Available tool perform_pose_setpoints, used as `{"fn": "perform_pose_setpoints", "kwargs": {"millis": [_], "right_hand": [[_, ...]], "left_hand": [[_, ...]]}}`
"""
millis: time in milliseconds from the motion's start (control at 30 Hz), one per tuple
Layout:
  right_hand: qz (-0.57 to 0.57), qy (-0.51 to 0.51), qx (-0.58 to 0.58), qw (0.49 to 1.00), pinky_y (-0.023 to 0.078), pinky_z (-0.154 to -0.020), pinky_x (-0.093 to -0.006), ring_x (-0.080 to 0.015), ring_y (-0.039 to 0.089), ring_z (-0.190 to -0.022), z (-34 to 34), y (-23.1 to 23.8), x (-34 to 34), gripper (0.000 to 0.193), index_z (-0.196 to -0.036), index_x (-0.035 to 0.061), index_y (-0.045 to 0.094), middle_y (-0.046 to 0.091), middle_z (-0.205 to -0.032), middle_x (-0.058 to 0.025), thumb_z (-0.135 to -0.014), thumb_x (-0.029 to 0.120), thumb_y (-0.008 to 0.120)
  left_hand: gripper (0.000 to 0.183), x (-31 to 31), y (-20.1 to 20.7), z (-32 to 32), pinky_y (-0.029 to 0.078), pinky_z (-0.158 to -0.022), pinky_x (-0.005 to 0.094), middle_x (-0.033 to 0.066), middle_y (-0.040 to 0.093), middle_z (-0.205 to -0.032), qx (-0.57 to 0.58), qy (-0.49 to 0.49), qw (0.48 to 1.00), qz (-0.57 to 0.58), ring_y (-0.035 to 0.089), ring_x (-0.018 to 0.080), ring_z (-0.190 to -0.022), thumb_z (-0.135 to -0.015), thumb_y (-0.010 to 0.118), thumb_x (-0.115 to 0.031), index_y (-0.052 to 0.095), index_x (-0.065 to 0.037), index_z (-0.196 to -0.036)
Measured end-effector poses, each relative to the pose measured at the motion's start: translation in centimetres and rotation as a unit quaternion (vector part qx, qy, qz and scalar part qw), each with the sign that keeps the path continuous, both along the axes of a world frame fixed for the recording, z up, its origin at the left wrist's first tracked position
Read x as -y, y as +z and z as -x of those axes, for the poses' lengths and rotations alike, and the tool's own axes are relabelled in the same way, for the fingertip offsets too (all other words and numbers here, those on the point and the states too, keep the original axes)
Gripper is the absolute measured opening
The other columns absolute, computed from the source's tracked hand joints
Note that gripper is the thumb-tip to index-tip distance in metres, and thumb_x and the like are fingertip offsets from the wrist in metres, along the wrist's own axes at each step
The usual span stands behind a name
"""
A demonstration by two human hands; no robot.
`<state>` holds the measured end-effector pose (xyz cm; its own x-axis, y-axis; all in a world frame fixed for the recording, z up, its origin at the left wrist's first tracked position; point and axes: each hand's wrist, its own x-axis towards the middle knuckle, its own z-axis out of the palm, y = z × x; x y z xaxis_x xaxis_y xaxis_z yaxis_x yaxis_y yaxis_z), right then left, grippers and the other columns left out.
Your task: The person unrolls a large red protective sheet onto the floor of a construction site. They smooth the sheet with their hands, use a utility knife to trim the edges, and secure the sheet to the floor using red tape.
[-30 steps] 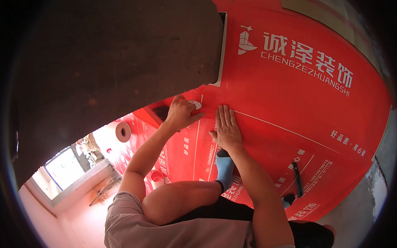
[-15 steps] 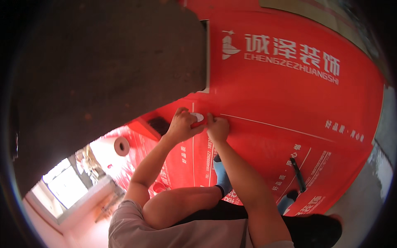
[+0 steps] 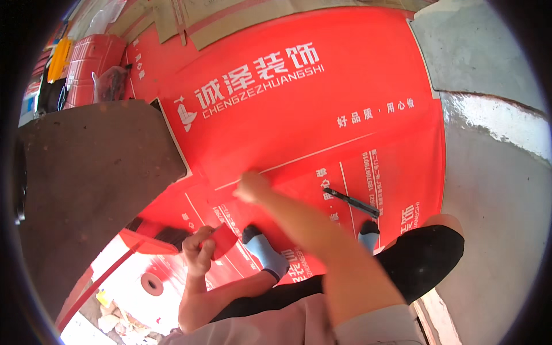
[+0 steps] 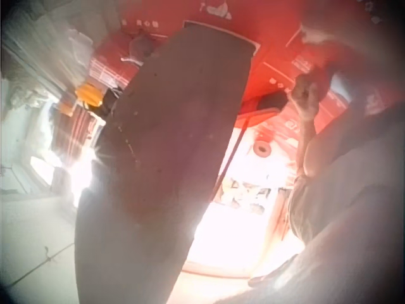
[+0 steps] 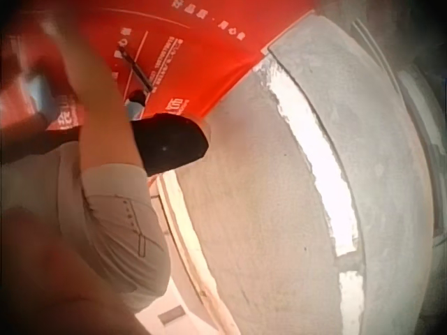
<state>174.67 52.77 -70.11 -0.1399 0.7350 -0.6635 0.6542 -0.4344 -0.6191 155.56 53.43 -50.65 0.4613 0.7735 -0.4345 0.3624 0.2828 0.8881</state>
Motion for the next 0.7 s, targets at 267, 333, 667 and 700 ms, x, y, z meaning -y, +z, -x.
{"fn": "perform_pose_setpoints", "kwargs": {"millis": [267,333,667,700], "right_hand": [[0.142,0.179,0.236,0.944,0.055,-0.074,-0.0478,-0.0338,0.068,-0.084,-32.1,6.7,7.1,0.055,-0.078,0.0017,0.073,0.068,-0.08,-0.0163,-0.078,0.057,0.068],[0.099,0.178,0.263,0.943,0.055,-0.077,-0.0461,-0.0332,0.069,-0.089,-33.2,8.0,8.9,0.059,-0.085,0.0024,0.071,0.069,-0.083,-0.0146,-0.076,0.061,0.071],[-0.027,0.225,0.188,0.956,0.055,-0.066,-0.0459,-0.0342,0.069,-0.079,-25.0,7.0,21.4,0.035,-0.098,0.0055,0.06,0.066,-0.086,-0.0145,-0.08,0.032,0.074],[-0.031,0.234,0.167,0.957,0.055,-0.066,-0.046,-0.0345,0.069,-0.079,-25.4,7.6,20.9,0.032,-0.098,0.0062,0.06,0.065,-0.086,-0.0144,-0.081,0.03,0.073]], "left_hand": [[0.024,-1.7,-5.6,-1.1,0.042,-0.097,0.0422,0.005,0.056,-0.067,-0.196,-0.072,0.932,-0.298,0.057,0.0241,-0.072,-0.079,0.077,-0.009,0.055,-0.006,-0.069],[0.024,-2.5,-6.3,0.5,0.038,-0.102,0.0451,0.0034,0.057,-0.067,-0.289,-0.081,0.873,-0.385,0.057,0.0234,-0.073,-0.079,0.079,-0.012,0.057,-0.008,-0.068],[0.054,-1.3,-9.3,5.6,0.036,-0.101,0.0494,0.0123,0.061,-0.119,-0.443,-0.042,0.787,-0.428,0.056,0.0339,-0.105,-0.076,0.082,-0.032,0.063,-0.005,-0.119],[0.051,-0.5,-7.8,5.8,0.039,-0.098,0.0469,0.0137,0.061,-0.117,-0.424,-0.019,0.808,-0.409,0.056,0.0331,-0.104,-0.077,0.081,-0.027,0.063,-0.004,-0.118]]}}
